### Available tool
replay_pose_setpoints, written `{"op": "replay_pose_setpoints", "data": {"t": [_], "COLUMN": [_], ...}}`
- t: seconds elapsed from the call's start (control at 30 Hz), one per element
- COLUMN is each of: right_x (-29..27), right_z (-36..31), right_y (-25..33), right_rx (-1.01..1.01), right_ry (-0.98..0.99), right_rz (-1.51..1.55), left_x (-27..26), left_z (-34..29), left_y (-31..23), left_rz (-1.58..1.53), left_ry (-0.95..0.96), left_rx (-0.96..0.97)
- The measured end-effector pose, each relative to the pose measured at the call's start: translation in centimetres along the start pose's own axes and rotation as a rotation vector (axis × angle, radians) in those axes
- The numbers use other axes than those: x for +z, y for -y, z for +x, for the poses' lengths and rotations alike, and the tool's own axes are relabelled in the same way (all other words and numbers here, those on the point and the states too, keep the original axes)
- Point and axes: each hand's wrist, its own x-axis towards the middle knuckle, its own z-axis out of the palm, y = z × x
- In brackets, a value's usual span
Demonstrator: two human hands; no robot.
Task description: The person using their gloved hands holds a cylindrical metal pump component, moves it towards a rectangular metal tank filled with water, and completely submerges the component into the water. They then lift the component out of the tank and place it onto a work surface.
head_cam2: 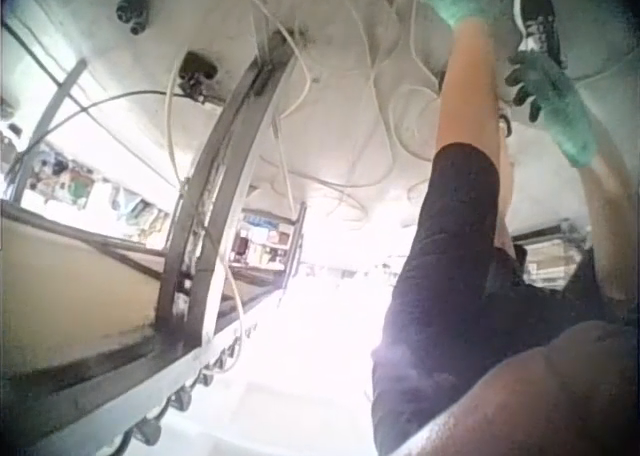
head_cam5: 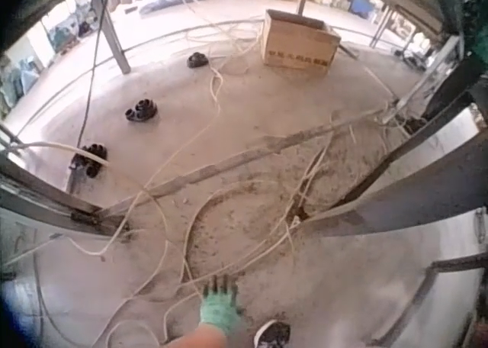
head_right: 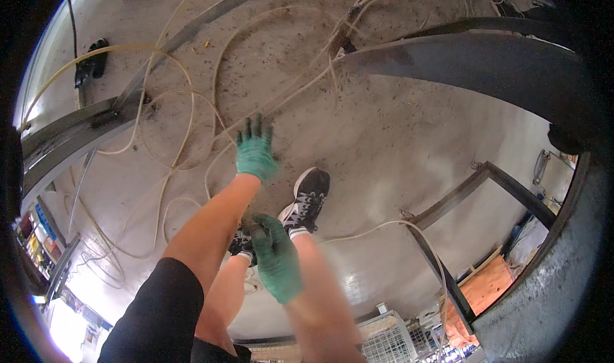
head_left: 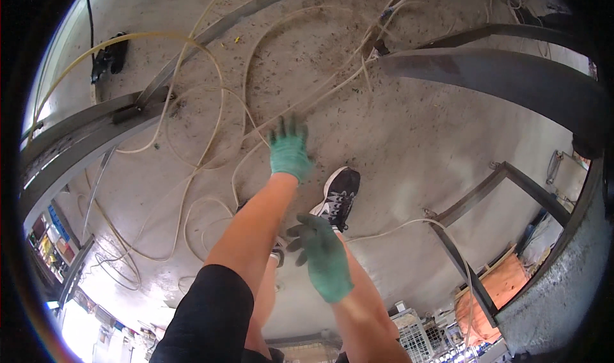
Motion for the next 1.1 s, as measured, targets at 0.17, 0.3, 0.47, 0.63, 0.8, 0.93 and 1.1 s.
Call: {"op": "replay_pose_setpoints", "data": {"t": [0.17,0.3,0.47,0.63,0.8,0.93,1.1], "right_x": [-0.1,1.7,2.8,2.9,3.0,2.8,2.5], "right_z": [0.1,0.1,0.4,0.4,0.7,0.8,1.1], "right_y": [-0.4,1.6,3.2,2.6,1.6,1.8,4.0], "right_rx": [0.076,0.077,0.046,0.037,-0.025,0.007,0.040], "right_ry": [-0.015,0.070,0.096,0.121,0.163,0.152,0.202], "right_rz": [-0.141,-0.226,-0.284,-0.210,-0.264,-0.281,-0.371], "left_x": [1.5,0.0,-0.7,0.6,-1.0,-2.8,-6.6], "left_z": [3.7,5.1,6.5,8.0,6.3,3.2,0.8], "left_y": [4.4,5.6,8.3,17.5,21.7,24.0,22.7], "left_rz": [-0.116,-0.088,0.079,-0.251,-0.936,-0.485,-0.553], "left_ry": [-0.070,-0.143,0.057,-0.163,-0.232,-0.038,0.075], "left_rx": [-0.138,-0.193,-0.036,-0.274,-0.476,-0.240,-0.226]}}
